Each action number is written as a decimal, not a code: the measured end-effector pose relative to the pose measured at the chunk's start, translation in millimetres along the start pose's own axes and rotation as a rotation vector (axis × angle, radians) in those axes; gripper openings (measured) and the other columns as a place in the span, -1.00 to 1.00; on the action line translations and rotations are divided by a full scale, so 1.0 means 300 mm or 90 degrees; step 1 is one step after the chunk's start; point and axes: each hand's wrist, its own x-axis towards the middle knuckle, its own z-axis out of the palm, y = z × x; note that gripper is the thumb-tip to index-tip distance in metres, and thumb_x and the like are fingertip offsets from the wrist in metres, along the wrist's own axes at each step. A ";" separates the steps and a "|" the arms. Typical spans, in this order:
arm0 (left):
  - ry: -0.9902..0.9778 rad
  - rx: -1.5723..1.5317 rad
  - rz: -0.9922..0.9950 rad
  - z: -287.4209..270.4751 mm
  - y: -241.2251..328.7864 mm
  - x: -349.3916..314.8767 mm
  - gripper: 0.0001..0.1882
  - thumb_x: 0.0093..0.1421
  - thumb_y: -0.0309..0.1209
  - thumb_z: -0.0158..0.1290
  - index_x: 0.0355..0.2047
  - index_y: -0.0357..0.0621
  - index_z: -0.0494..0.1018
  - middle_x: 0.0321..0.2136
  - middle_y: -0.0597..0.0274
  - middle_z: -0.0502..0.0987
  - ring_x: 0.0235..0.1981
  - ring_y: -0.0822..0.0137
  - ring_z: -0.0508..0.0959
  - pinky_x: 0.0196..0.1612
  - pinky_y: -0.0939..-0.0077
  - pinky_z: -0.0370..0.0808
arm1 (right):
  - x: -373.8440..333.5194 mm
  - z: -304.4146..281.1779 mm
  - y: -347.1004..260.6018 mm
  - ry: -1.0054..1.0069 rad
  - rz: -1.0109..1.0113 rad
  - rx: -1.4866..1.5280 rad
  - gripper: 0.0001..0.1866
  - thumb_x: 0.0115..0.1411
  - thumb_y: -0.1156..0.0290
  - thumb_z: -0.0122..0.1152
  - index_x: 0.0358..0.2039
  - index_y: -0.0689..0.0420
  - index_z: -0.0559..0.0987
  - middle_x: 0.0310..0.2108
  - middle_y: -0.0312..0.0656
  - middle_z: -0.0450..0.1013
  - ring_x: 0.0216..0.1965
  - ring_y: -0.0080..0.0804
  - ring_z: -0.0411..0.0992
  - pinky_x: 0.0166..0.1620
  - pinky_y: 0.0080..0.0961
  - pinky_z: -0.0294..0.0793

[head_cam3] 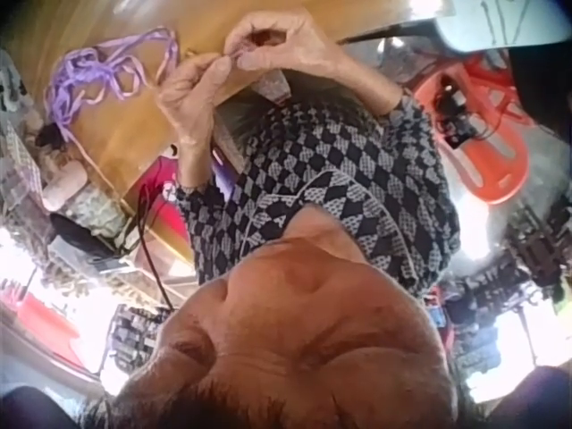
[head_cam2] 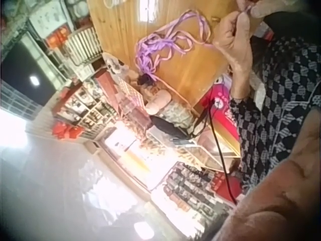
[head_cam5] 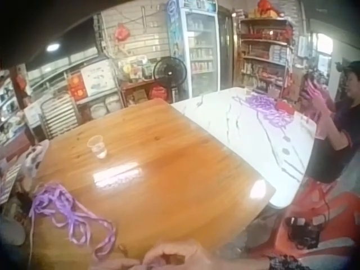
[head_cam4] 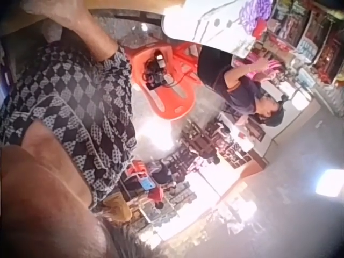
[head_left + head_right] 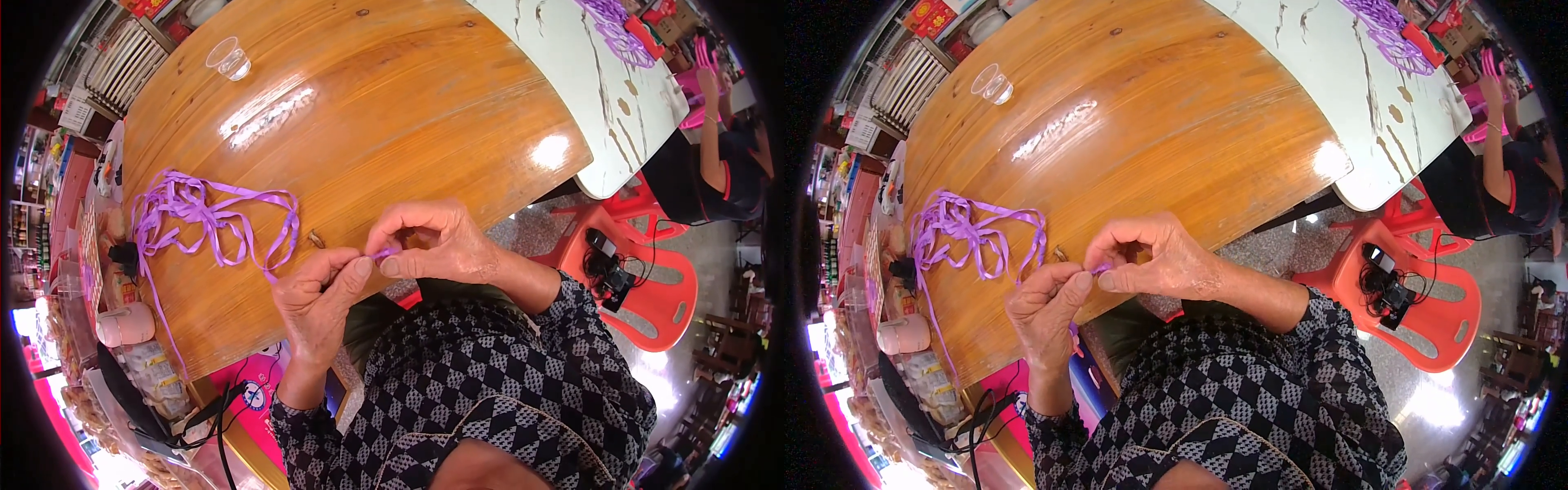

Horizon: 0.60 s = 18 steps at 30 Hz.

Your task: The person ties knots in purple ribbons by hand, repeatedly looping and pulling the material to create a series of small shapes. After finishing a section, they pull the ribbon taut across the wooden table and continue the process.

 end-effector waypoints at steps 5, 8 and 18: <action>0.024 0.060 0.036 0.012 0.015 -0.008 -0.85 0.08 -0.46 0.13 -0.41 -0.33 0.50 -0.62 0.44 0.42 -0.59 0.67 0.31 -0.56 0.82 0.21 | 0.000 0.011 0.012 0.018 0.000 0.037 -0.80 -0.01 0.64 0.22 -0.32 0.26 0.51 -0.37 -0.30 0.38 -0.32 -0.61 0.30 -0.24 -0.67 0.30; 0.016 0.070 0.028 0.016 0.019 -0.007 -0.86 0.06 -0.48 0.14 -0.41 -0.34 0.50 -0.62 0.44 0.42 -0.59 0.67 0.32 -0.55 0.82 0.21 | 0.001 -0.003 0.018 0.026 -0.019 -0.014 -0.81 -0.01 0.63 0.23 -0.33 0.28 0.50 -0.38 -0.29 0.39 -0.31 -0.60 0.32 -0.24 -0.67 0.31; 0.007 0.164 0.120 -0.024 0.010 -0.014 -0.88 0.01 -0.50 0.17 -0.50 -0.33 0.49 -0.67 0.35 0.41 -0.63 0.56 0.35 -0.55 0.71 0.29 | -0.028 -0.027 0.009 0.142 -0.027 -0.031 -0.87 -0.04 0.75 0.10 -0.45 0.27 0.48 -0.44 -0.28 0.38 -0.38 -0.64 0.33 -0.32 -0.70 0.32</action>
